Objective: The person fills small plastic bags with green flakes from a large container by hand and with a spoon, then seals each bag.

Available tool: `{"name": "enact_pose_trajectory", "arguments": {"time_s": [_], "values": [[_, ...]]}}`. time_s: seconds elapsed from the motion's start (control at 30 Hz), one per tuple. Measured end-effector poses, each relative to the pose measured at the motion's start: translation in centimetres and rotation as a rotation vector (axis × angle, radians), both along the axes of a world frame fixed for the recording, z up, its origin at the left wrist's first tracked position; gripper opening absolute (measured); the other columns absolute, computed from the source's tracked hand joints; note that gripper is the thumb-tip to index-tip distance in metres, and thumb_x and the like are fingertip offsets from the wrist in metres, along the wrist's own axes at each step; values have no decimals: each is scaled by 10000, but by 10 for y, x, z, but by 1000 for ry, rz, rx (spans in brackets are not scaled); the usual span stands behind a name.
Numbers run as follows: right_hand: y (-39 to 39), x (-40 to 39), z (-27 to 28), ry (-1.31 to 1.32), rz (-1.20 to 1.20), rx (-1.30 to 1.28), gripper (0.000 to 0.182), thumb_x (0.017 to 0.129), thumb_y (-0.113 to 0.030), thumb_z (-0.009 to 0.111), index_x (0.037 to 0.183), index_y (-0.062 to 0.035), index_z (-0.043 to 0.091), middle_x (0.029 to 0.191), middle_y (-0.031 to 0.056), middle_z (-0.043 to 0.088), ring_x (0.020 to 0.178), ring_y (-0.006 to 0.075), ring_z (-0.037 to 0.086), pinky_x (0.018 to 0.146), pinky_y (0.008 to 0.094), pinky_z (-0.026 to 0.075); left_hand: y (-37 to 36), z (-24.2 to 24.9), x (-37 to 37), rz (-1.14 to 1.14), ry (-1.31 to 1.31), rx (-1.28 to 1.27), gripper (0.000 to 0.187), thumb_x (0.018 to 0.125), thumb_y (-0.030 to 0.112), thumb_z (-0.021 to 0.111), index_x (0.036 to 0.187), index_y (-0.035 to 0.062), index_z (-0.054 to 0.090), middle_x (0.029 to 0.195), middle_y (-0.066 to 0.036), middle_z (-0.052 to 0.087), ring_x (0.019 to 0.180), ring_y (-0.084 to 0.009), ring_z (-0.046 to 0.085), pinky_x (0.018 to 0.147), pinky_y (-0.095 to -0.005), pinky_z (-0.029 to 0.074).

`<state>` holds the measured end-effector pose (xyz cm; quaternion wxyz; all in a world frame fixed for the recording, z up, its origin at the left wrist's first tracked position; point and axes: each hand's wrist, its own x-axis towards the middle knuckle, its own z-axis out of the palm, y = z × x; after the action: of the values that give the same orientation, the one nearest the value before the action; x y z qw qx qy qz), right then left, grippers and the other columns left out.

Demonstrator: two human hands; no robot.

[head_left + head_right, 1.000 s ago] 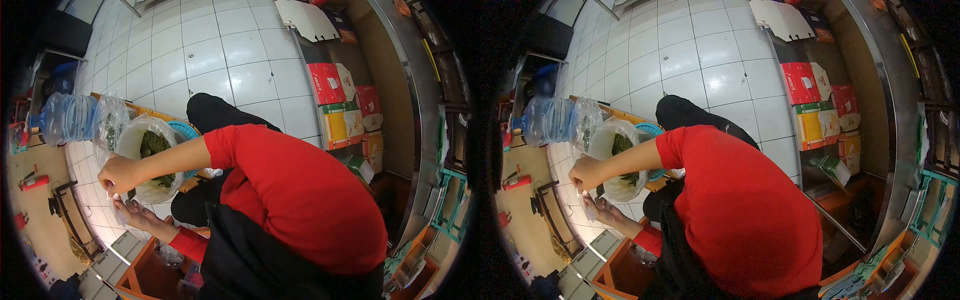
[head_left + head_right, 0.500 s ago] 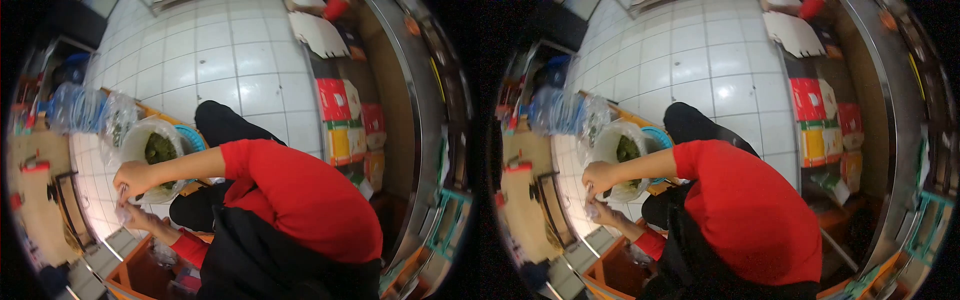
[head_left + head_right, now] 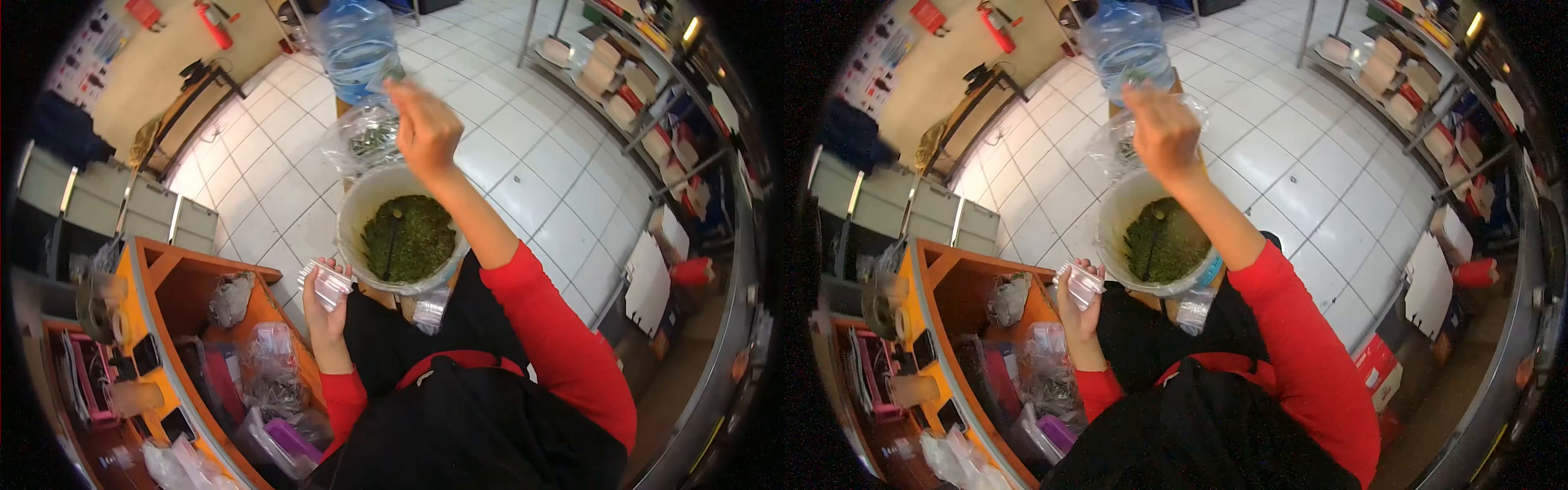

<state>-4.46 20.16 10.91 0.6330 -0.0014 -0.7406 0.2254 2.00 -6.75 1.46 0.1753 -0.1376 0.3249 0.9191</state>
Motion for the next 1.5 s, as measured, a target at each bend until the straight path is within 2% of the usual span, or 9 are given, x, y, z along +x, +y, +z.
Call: {"name": "enact_pose_trajectory", "arguments": {"time_s": [0.1,0.2,0.27,0.37,0.63,0.77,0.87,1.3,1.5], "values": [[17,-52,-29,-82,-147,182,325,786,-23,531,1106,-69,571,1132,124,624,1008,346,609,849,466,476,0,2,-3,19,-54,-92,272,858,126,612,1085,9,518,1008,-95,593,875,-206,597,900,-385,512],[-6,-59,-106,-886,-168,214,581,872,-269,569,1361,-51,345,1314,245,472,1123,392,539,954,483,411,0,-1,-12,-51,-16,-224,212,844,112,645,1020,44,550,941,-55,611,806,-172,615,681,-314,535],[-21,-24,-93,-1005,479,-193,725,875,-416,567,1402,-26,258,1286,296,469,1151,378,526,954,445,414,6,-12,-17,-15,4,-283,213,833,110,673,1009,67,561,876,-33,617,717,-144,614,546,-275,482],[-54,25,-98,-1068,1248,-649,560,766,-264,746,1175,49,526,897,199,661,784,213,653,712,313,507,26,-6,-12,7,152,-349,227,827,89,681,1012,42,557,858,-47,610,736,-143,611,588,-278,495],[-47,57,-93,-892,911,-726,100,818,-53,655,869,30,673,792,64,679,711,102,608,649,251,486,55,0,-18,-80,213,-259,289,820,37,670,1075,23,536,1042,-107,614,910,-202,628,775,-325,522],[-65,74,-82,-634,510,-445,268,755,-159,665,992,-57,591,869,122,567,750,314,582,656,396,464,61,-21,-22,-78,244,-294,322,815,-6,640,1112,25,518,1039,-96,608,916,-195,623,774,-317,520],[-76,78,-82,-653,585,-457,157,796,-171,639,785,-15,626,779,134,577,731,322,582,640,396,462,73,-26,-23,5,279,-370,258,804,-12,627,1053,-5,559,977,-93,629,847,-179,631,727,-308,521],[-31,71,-112,-809,1007,-1148,173,727,-90,755,870,0,716,765,33,680,674,89,587,631,212,455,57,-19,-43,72,336,-353,328,889,20,542,1203,-63,494,1014,-166,613,873,-195,623,773,-330,510],[-22,85,-94,-789,971,-1288,127,718,-95,778,755,-17,684,648,35,633,559,69,545,498,194,387,43,-18,-48,205,259,-404,225,883,57,491,1092,-11,538,661,30,405,532,-49,350,503,-176,311]]}}
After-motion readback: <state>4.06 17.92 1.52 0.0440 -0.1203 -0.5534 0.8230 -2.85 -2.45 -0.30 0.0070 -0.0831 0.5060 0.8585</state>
